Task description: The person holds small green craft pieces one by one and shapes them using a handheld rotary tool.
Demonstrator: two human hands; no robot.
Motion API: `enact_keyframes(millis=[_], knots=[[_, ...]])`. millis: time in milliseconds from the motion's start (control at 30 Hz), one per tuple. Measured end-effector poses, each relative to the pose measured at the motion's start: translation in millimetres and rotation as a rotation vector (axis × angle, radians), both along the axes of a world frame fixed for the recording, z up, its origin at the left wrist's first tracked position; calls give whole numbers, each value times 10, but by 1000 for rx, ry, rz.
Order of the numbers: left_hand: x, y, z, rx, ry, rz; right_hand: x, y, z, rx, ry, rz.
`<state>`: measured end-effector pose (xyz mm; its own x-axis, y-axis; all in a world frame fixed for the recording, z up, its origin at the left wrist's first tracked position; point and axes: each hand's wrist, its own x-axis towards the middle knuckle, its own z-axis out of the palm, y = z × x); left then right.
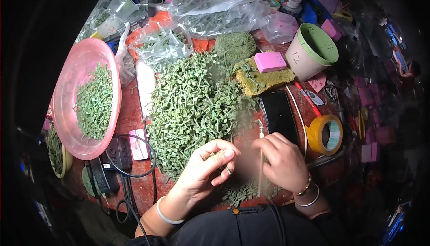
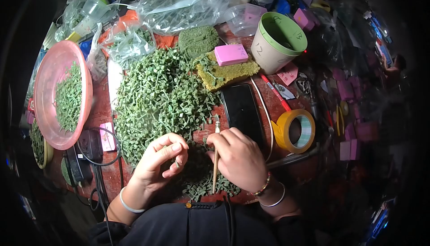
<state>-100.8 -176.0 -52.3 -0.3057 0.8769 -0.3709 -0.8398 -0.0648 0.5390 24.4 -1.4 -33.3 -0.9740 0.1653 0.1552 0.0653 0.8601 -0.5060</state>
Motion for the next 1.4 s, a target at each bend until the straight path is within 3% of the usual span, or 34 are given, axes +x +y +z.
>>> enact_keyframes(millis=[300, 800, 933, 1000, 1067, 1200, 1300, 1400], knots=[[-12, -3, -15, 25, 7, 11, -32, -114, -97, 75, 19, 52], [-13, 0, -16, -17, 50, 42, -60, -145, -142, 126, 95, -68], [-7, 6, -17, -20, 62, 55, -59, -99, -129, 14, 248, -98], [12, 19, 10, -51, 90, 54, -48, -101, -64, -273, 288, -123], [32, 30, 30, -82, 117, 51, -44, -100, -44, -367, 300, -126], [69, 58, 43, -144, 321, 30, -34, -82, 33, -426, 312, -39], [63, 96, -120, -11, 839, 48, -25, -91, 51, -223, 314, 107], [78, 44, -55, -93, 768, 11, -53, -89, 59, -268, 358, 119]])
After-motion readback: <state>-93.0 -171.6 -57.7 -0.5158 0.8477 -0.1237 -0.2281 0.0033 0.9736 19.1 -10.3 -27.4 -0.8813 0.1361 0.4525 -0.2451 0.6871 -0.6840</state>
